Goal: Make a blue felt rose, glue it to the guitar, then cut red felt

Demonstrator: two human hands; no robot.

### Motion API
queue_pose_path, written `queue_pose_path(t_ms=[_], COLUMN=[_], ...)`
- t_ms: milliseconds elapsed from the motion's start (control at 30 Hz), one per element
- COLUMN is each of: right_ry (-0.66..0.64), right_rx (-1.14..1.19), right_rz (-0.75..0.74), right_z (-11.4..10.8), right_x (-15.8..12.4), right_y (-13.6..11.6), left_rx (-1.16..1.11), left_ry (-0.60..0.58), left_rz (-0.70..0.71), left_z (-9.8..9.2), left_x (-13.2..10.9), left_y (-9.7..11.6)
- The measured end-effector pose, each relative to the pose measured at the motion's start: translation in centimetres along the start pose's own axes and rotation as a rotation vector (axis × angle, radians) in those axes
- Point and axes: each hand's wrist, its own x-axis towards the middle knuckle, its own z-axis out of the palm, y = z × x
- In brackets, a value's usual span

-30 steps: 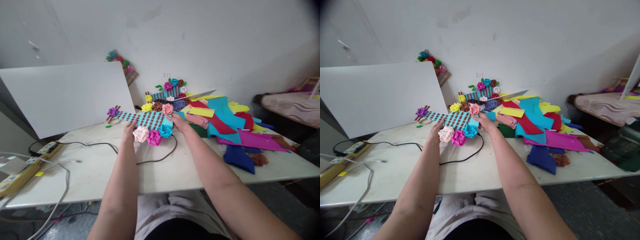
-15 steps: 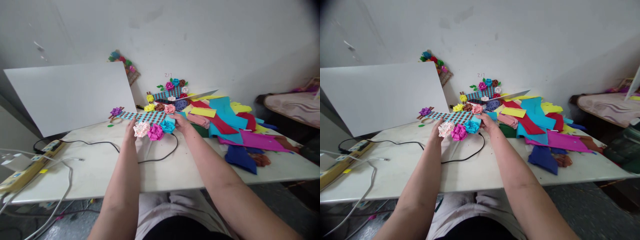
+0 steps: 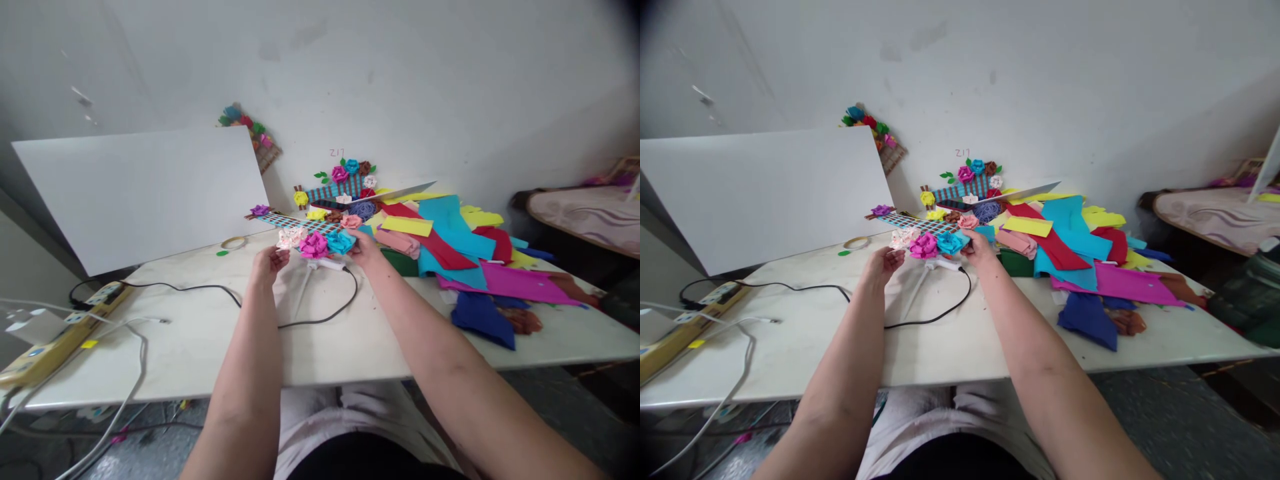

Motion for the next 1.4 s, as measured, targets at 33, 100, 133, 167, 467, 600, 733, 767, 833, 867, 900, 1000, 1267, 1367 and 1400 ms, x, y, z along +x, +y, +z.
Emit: queue_pose_path(t_ms=[33,100,133,167,467,600,733,767,833,867,900,1000,1267,1367,1400], right_ry=[0.026,0.076,0.084,0.091,0.151,0.143,0.107,0.092,0.065,0.055,0.047,0.020,-0.047,-0.040,-0.045], right_rx=[0.040,0.137,0.164,0.185,0.176,0.136,0.128,0.132,0.127,0.115,0.099,0.038,-0.213,-0.296,-0.311], right_rz=[0.000,0.010,0.003,-0.008,-0.110,-0.140,-0.162,-0.169,-0.185,-0.194,-0.203,-0.228,-0.258,-0.249,-0.249], right_z=[0.0,0.2,0.3,0.4,1.7,2.1,2.4,2.4,2.6,2.7,2.8,3.0,2.6,2.4,2.3], right_x=[0.1,0.1,0.1,0.1,-0.3,-0.5,-0.8,-0.8,-0.9,-0.9,-1.0,-1.0,-0.8,-0.6,-0.5], right_y=[0.1,0.1,0.1,0.1,0.2,0.5,0.4,0.4,0.4,0.4,0.5,0.8,1.3,1.5,1.6], left_rx=[0.026,0.070,0.086,0.096,0.040,0.061,0.051,0.043,0.028,0.020,0.013,-0.002,0.019,0.042,0.047], left_ry=[-0.042,-0.151,-0.210,-0.266,-0.386,-0.370,-0.375,-0.382,-0.390,-0.385,-0.376,-0.322,-0.238,-0.233,-0.236], left_rz=[-0.017,-0.022,-0.010,0.010,0.173,0.197,0.195,0.200,0.212,0.219,0.227,0.248,0.275,0.264,0.262], left_z=[0.0,-0.2,-0.2,-0.3,0.9,1.1,0.9,0.8,0.6,0.5,0.5,0.3,-1.0,-1.5,-1.5], left_x=[-0.1,-0.3,-0.4,-0.4,-0.9,-0.8,-0.7,-0.7,-0.6,-0.5,-0.4,-0.3,0.7,1.0,1.0], left_y=[0.0,-0.1,-0.2,-0.3,-0.6,-0.8,-0.9,-0.9,-1.0,-1.0,-1.0,-1.0,-0.6,-0.5,-0.5])
